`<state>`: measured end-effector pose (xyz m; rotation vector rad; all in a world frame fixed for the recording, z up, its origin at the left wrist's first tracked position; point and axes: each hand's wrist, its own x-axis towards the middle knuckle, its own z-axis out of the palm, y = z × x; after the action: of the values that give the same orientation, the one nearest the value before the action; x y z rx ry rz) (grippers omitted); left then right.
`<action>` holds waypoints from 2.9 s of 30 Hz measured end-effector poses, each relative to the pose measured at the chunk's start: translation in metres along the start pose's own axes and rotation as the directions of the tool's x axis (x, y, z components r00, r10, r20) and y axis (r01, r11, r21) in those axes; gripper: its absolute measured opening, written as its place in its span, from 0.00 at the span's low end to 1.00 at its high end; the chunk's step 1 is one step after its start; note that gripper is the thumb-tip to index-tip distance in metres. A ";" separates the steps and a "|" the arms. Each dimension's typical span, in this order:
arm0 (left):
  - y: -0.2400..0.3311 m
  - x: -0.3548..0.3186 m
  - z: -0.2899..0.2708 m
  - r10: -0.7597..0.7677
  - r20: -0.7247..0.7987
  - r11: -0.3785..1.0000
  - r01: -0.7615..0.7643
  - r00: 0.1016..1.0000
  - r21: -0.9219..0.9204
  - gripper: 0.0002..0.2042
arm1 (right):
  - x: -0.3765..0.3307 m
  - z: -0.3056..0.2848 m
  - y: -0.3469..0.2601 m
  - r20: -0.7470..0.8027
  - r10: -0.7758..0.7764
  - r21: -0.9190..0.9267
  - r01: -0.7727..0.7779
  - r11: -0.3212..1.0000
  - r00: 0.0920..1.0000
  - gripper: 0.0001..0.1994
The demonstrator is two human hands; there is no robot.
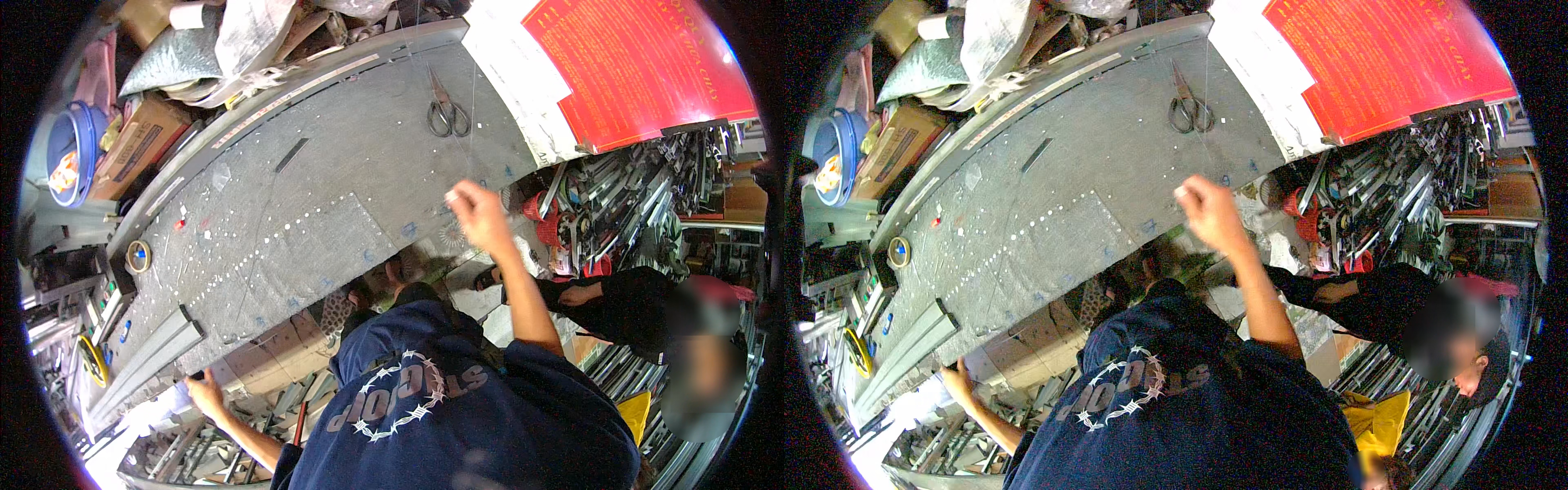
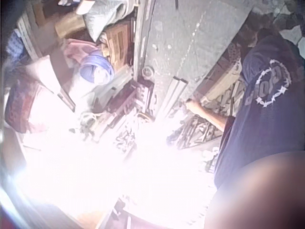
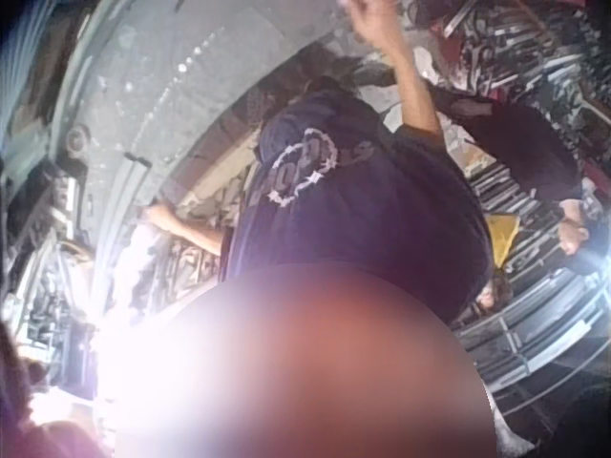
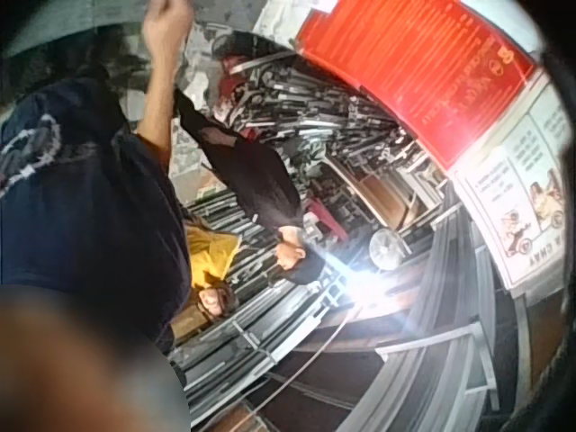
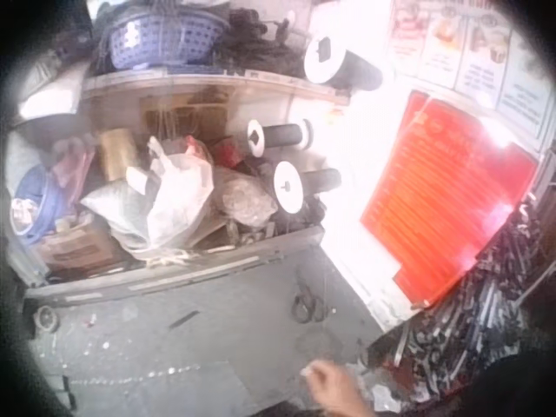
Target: The person measures a metal profile with a string, then cuts the string with scissors. They continue to measure and cut multiple lengths of string, handling a small metal strip and a white paper on the workbench. The person repeatedly measures and cuts string segments while another person works nearby.
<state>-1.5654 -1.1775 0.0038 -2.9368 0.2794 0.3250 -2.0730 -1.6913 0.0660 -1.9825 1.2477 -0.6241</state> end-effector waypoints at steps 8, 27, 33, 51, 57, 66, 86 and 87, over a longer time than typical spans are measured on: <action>0.265 -0.183 -0.055 0.782 -0.085 0.108 -0.270 0.617 -0.957 0.20 | -0.053 0.102 -0.126 0.414 -0.317 0.137 0.285 0.949 0.854 0.08; 0.239 -0.190 -0.082 0.794 -0.201 -0.033 -0.290 0.573 -0.957 0.09 | -0.089 0.112 -0.185 0.489 -0.272 0.215 0.188 0.958 0.828 0.10; 0.218 -0.189 -0.078 0.753 -0.341 -0.010 -0.508 0.563 -0.861 0.04 | -0.083 0.116 -0.195 0.621 -0.359 0.063 0.413 0.908 0.696 0.08; 0.176 -0.158 -0.041 0.511 -0.367 0.141 -0.497 0.777 -0.857 0.04 | -0.062 0.087 -0.140 0.154 -0.400 -0.288 0.429 0.856 0.903 0.04; 0.103 -0.136 0.063 0.464 -0.198 0.418 -0.410 0.863 -0.810 0.05 | -0.155 0.197 -0.058 0.608 -0.033 -0.076 0.099 0.992 0.793 0.09; -0.065 -0.037 0.101 -0.084 -0.440 0.731 -0.244 0.894 -0.637 0.03 | -0.098 0.147 -0.066 0.702 -0.122 -0.089 0.256 0.963 0.701 0.10; -0.059 0.062 0.071 0.077 -0.396 0.830 -0.279 0.915 -0.483 0.07 | -0.194 0.125 0.183 0.462 0.415 -0.274 -0.319 0.907 0.784 0.13; -0.060 0.065 0.074 0.078 -0.400 0.830 -0.282 0.913 -0.481 0.07 | -0.209 0.128 0.194 0.471 0.347 -0.211 -0.278 0.937 0.811 0.14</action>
<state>-1.5060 -1.1161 -0.0733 -3.5231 0.6186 -0.1683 -2.1802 -1.5185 -0.1714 -1.8156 1.2584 0.1484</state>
